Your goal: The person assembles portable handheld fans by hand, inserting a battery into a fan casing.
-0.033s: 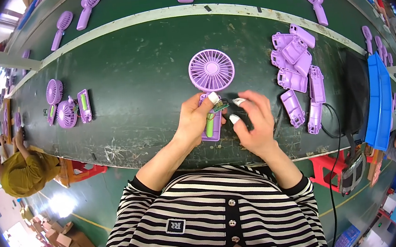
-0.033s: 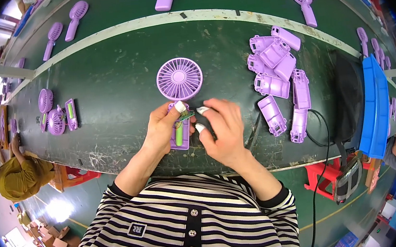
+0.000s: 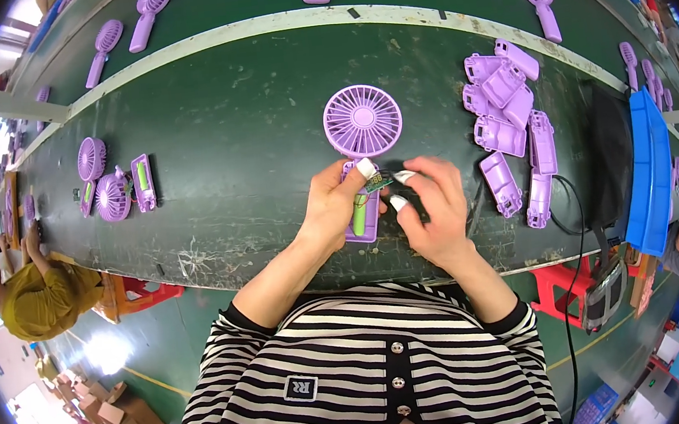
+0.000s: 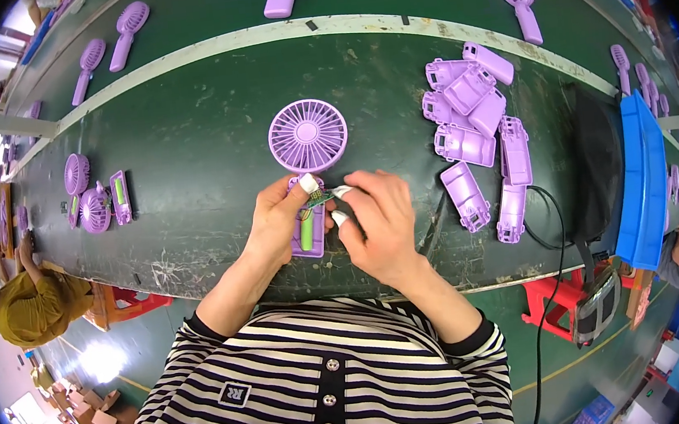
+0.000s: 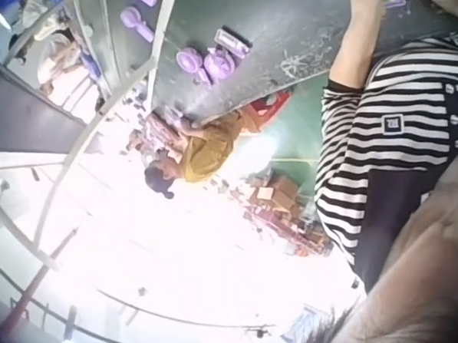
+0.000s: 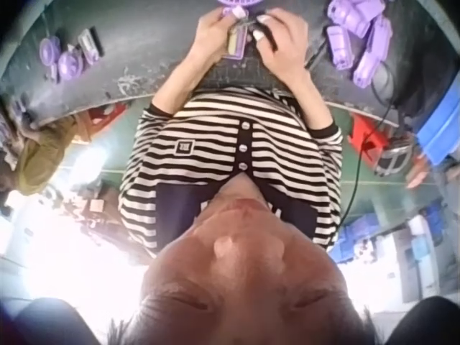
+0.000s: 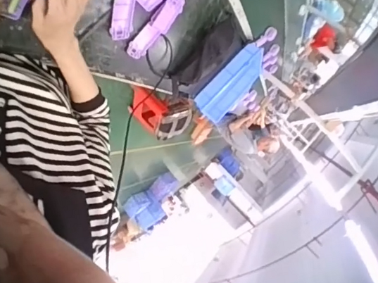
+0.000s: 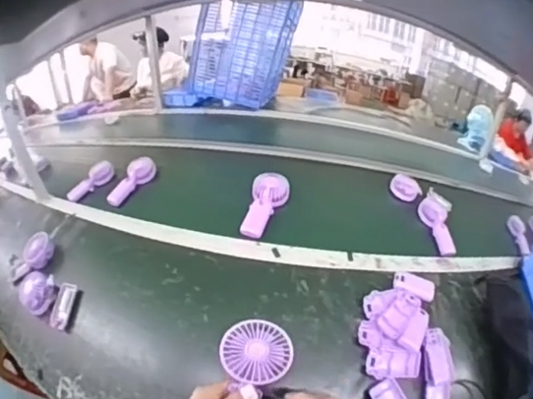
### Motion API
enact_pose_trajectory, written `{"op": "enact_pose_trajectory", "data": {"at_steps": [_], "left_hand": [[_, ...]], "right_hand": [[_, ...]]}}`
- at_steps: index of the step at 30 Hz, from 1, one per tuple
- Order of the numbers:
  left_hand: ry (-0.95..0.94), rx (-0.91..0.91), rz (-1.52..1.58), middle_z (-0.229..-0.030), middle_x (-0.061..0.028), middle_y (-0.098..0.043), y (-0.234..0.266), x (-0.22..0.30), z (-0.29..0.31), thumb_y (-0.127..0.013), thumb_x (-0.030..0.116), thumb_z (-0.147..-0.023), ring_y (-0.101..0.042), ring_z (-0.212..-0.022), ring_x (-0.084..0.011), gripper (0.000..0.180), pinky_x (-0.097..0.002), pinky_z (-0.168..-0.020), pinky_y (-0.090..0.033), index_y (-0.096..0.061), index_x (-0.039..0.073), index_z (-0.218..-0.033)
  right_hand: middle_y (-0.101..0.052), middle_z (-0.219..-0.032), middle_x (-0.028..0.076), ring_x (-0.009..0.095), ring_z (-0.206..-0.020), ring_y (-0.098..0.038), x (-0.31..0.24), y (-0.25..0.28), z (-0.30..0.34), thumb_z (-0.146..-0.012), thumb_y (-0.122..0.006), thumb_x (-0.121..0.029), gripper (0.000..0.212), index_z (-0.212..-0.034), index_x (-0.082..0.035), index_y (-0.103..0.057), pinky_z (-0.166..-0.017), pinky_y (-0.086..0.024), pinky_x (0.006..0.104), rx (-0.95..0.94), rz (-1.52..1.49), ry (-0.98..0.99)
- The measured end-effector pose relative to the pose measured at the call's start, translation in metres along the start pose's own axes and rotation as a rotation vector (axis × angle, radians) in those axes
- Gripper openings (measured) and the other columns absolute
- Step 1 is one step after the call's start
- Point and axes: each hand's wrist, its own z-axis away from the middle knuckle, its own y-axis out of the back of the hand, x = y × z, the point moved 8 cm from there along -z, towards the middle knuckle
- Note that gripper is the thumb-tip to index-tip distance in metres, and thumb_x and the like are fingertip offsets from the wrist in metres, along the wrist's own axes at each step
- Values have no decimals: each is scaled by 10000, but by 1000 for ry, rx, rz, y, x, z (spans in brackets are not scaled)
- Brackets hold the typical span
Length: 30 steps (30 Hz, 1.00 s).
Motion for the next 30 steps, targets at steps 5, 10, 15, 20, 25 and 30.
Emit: {"op": "enact_pose_trajectory", "data": {"at_steps": [5, 10, 15, 20, 25, 30], "left_hand": [[58, -4, 6, -725, -88, -592, -3, -5, 2, -495, 190, -897, -587, -539, -150, 211, -251, -443, -466, -525, -16, -933], [85, -2, 40, -729, -96, -594, -3, -5, 4, -496, 194, -888, -584, -538, -161, 215, -262, -452, -467, -529, -14, -929], [133, -68, 163, -780, -107, -600, -10, -7, 6, -466, 248, -884, -591, -610, -172, 285, -295, -521, -484, -538, -18, -954], [104, 23, 85, -892, -102, -594, -6, -11, 6, -437, 234, -882, -567, -770, -141, 301, -271, -645, -474, -551, -23, -990], [120, 19, 118, -871, -90, -590, -8, -15, 7, -455, 208, -879, -556, -752, -131, 283, -270, -645, -465, -557, -33, -987], [180, 32, 87, -817, -60, -582, -7, -9, 11, -493, 214, -874, -549, -696, -120, 249, -266, -578, -449, -573, -16, -930]], "right_hand": [[-547, -882, 68, 229, -777, -553, -7, -8, -5, -628, -623, -18, 182, -801, -26, -565, -793, -397, 431, -44, 106, 124], [-550, -848, 56, 210, -771, -561, -15, -4, -5, -591, -658, -68, 190, -757, -42, -570, -826, -389, 433, -78, 177, 205], [-584, -925, 85, 272, -850, -582, -19, 1, 1, -598, -655, -20, 183, -757, -41, -568, -888, -356, 515, -43, 111, 262], [-611, -894, 81, 282, -890, -579, -20, 1, 4, -592, -671, -38, 181, -748, -32, -580, -920, -334, 523, -26, 97, 278], [-605, -839, 39, 234, -893, -583, -18, -2, 5, -609, -651, -54, 121, -712, -46, -587, -961, -298, 521, -59, 94, 282], [-583, -865, 103, 269, -852, -588, -7, -1, -1, -618, -626, -30, 139, -748, -17, -577, -817, -428, 444, -78, -75, 142]]}}
